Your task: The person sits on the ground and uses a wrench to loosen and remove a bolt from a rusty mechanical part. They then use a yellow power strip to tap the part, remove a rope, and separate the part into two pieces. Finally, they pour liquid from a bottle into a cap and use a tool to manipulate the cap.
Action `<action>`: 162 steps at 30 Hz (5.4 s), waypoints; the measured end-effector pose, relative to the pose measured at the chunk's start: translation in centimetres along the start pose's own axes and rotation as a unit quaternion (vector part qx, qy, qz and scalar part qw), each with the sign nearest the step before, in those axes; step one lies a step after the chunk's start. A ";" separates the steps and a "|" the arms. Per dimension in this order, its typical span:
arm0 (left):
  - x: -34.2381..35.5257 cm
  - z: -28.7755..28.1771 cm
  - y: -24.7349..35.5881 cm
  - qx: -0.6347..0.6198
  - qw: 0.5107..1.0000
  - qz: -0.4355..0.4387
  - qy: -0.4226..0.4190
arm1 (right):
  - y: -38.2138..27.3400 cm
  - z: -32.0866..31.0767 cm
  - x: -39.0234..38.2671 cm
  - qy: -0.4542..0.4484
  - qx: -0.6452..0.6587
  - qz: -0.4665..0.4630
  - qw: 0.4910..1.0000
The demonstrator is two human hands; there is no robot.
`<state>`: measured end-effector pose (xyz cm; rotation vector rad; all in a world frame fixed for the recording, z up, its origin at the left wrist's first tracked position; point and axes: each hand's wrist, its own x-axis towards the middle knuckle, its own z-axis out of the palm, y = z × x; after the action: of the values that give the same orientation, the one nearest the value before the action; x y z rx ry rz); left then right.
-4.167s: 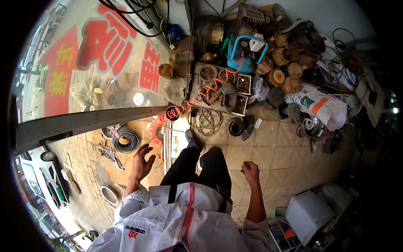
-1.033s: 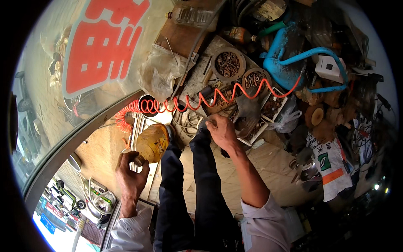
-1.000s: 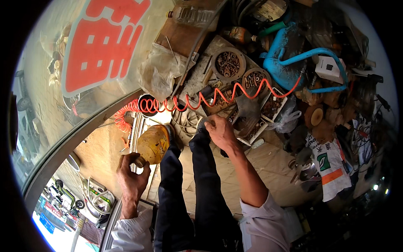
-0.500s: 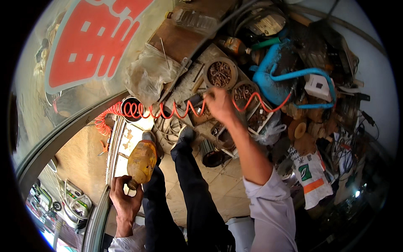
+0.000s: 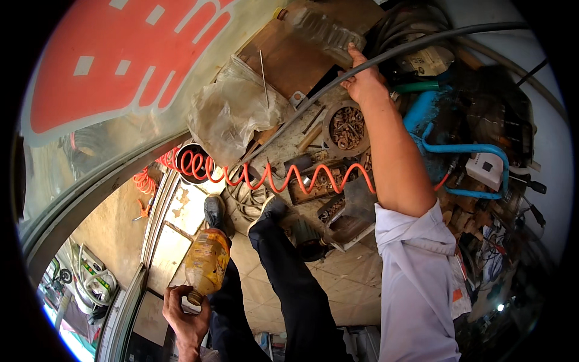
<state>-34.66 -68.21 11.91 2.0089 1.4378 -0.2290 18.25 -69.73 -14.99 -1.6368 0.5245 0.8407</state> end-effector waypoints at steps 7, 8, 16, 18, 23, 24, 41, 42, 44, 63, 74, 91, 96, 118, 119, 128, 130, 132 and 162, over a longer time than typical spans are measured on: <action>-0.5 0.0 0.1 -0.011 1.000 0.007 -0.012 | 1.3 -3.3 0.4 -0.055 0.165 -0.004 0.985; -0.6 -0.3 0.4 -0.010 1.000 0.008 -0.009 | 1.8 -3.9 -0.6 -0.035 0.186 0.006 0.982; -2.4 -3.4 2.8 -0.036 0.998 0.057 -0.003 | 1.9 -15.1 -12.7 -0.017 0.323 0.003 0.946; -2.7 -4.4 3.4 -0.042 0.995 0.087 -0.006 | 2.3 -18.8 -15.1 -0.046 0.341 0.004 0.939; -3.5 -7.4 5.0 -0.057 0.988 0.140 -0.019 | 3.5 -23.7 -21.7 -0.028 0.366 -0.007 0.930; -3.7 -8.2 5.4 -0.053 0.988 0.146 -0.022 | 3.5 -23.5 -23.4 -0.048 0.382 -0.017 0.923; -7.7 -17.2 2.7 -0.027 0.945 0.327 0.005 | 6.4 -13.8 -41.9 -0.185 0.403 -0.025 0.896; -8.0 -17.5 2.3 -0.033 0.942 0.333 0.009 | 6.6 -12.8 -42.8 -0.183 0.405 -0.022 0.895; -8.3 -18.0 2.3 -0.055 0.938 0.343 0.010 | 7.9 -12.0 -44.0 -0.211 0.423 -0.017 0.881; -10.1 -17.7 -4.5 -0.121 0.928 0.346 0.073 | 19.9 -5.3 -52.2 -0.207 0.314 0.109 0.920; -13.2 -19.1 -18.1 -0.126 0.970 0.155 0.140 | 28.6 -5.6 -59.0 -0.225 0.236 0.235 0.916; -11.5 -44.4 -47.9 -0.166 0.920 0.001 0.355 | 30.8 31.4 -75.2 -0.330 -0.018 0.248 0.911; -7.5 -50.9 -57.1 -0.171 0.899 -0.084 0.394 | 31.9 47.8 -78.7 -0.381 -0.085 0.215 0.895; 25.3 -52.4 -101.1 -0.202 0.886 -0.233 0.346 | 59.1 110.4 -63.0 -0.456 -0.509 -0.008 0.730; 26.8 -51.4 -103.1 -0.193 0.889 -0.227 0.347 | 60.8 112.5 -61.4 -0.471 -0.527 -0.005 0.707; 35.4 -45.2 -112.9 -0.192 0.905 -0.194 0.328 | 70.6 123.1 -55.2 -0.519 -0.584 -0.068 0.621; 36.0 -44.3 -113.3 -0.170 0.912 -0.175 0.330 | 71.4 124.4 -55.2 -0.553 -0.597 -0.079 0.576; 36.8 -43.6 -113.8 -0.146 0.915 -0.163 0.340 | 71.9 126.0 -55.1 -0.559 -0.630 -0.108 0.529; 39.9 -35.9 -116.1 -0.269 0.845 -0.126 0.445 | 83.6 119.0 -75.1 -0.659 -0.416 -0.626 -0.005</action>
<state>-131.37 6.22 -26.36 1.4614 2.0058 1.0317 -119.79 18.06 -21.08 -0.4188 -2.8995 0.5720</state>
